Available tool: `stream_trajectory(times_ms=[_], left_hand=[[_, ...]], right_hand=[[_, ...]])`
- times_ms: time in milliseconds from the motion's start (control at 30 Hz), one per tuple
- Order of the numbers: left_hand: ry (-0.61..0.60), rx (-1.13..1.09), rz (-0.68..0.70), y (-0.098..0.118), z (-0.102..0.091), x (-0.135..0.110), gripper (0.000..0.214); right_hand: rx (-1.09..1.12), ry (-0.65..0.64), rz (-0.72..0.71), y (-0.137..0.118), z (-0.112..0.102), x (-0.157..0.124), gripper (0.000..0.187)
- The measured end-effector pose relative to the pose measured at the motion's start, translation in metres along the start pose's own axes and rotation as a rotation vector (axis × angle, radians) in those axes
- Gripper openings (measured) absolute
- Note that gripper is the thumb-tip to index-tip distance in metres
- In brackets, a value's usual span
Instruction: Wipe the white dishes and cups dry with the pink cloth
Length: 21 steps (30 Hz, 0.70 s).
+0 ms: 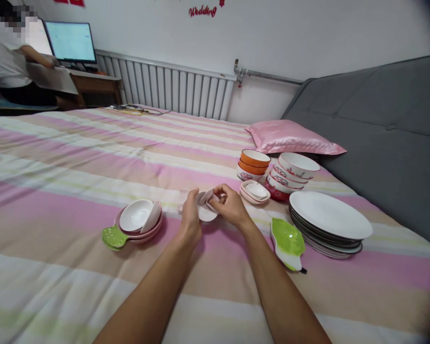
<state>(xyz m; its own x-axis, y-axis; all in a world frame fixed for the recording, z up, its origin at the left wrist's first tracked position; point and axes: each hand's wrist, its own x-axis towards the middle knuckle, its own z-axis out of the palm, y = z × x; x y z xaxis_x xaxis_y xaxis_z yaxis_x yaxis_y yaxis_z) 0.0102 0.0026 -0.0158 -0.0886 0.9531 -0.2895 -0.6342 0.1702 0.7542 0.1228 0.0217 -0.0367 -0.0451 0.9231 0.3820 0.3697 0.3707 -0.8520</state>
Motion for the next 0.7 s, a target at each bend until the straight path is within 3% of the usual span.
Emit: stream_trajectory(times_ms=[200, 400, 700], left_hand=[[0.042, 0.072, 0.105, -0.005, -0.002, 0.004, 0.021], [0.021, 0.074, 0.113, -0.004, -0.002, 0.003, 0.022], [0.01, 0.065, 0.075, -0.001, -0.001, 0.0, 0.018]], right_hand=[[-0.174, -0.08, -0.136, -0.007, -0.001, -0.001, 0.015], [-0.259, -0.112, -0.155, -0.014, -0.002, -0.004, 0.022], [-0.043, -0.22, -0.147, -0.02, -0.001, -0.008, 0.026]])
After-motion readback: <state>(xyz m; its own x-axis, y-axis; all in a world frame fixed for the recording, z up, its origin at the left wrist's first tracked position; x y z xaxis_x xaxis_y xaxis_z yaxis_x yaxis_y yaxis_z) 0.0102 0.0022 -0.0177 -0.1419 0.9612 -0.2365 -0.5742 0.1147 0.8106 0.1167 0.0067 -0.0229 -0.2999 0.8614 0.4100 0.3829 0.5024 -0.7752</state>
